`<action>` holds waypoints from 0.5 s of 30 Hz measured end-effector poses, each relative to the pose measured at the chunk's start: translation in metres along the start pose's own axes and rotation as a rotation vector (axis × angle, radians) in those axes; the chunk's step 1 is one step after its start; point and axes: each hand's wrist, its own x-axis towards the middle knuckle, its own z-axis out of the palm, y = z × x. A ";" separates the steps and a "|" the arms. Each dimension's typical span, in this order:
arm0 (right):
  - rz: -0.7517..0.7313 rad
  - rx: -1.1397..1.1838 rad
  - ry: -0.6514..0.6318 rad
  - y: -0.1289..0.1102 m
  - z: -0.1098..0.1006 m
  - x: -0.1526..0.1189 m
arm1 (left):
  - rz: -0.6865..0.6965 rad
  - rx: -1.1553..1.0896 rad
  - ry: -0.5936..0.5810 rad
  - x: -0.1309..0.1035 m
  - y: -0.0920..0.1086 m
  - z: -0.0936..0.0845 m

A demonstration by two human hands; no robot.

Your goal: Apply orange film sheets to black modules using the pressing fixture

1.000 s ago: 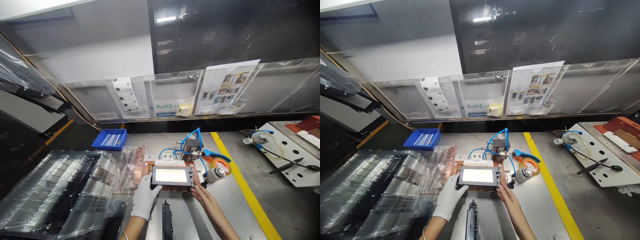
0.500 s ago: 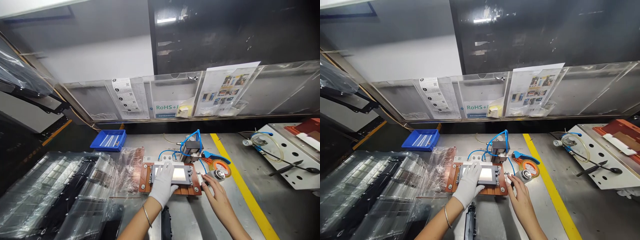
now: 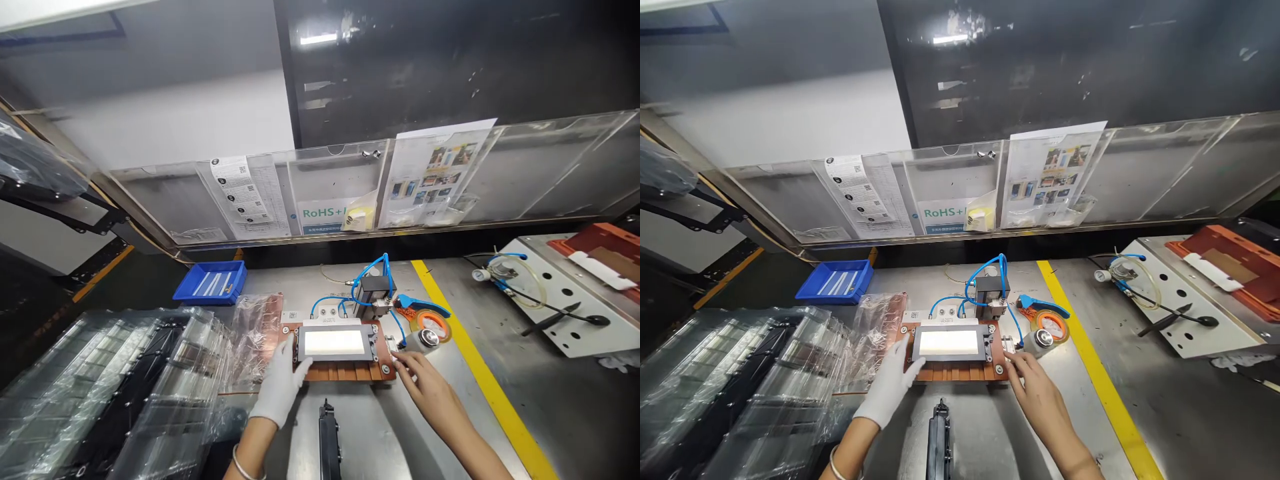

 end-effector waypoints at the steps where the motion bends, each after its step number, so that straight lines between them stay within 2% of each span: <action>1: 0.035 0.046 -0.015 -0.001 0.008 0.002 | -0.047 -0.052 0.000 0.000 -0.006 -0.004; 5: 0.206 0.246 -0.074 -0.004 0.041 0.019 | -0.141 -0.209 -0.086 0.009 -0.006 -0.005; 8: 0.283 0.369 -0.084 -0.005 0.050 0.018 | -0.225 -0.338 -0.125 0.006 0.001 0.006; 11: 0.332 0.460 -0.066 -0.001 0.044 -0.013 | -0.338 -0.449 -0.108 -0.023 -0.002 0.015; 15: 0.439 0.585 -0.089 0.008 0.034 -0.082 | -0.461 -0.511 -0.087 -0.083 -0.010 0.019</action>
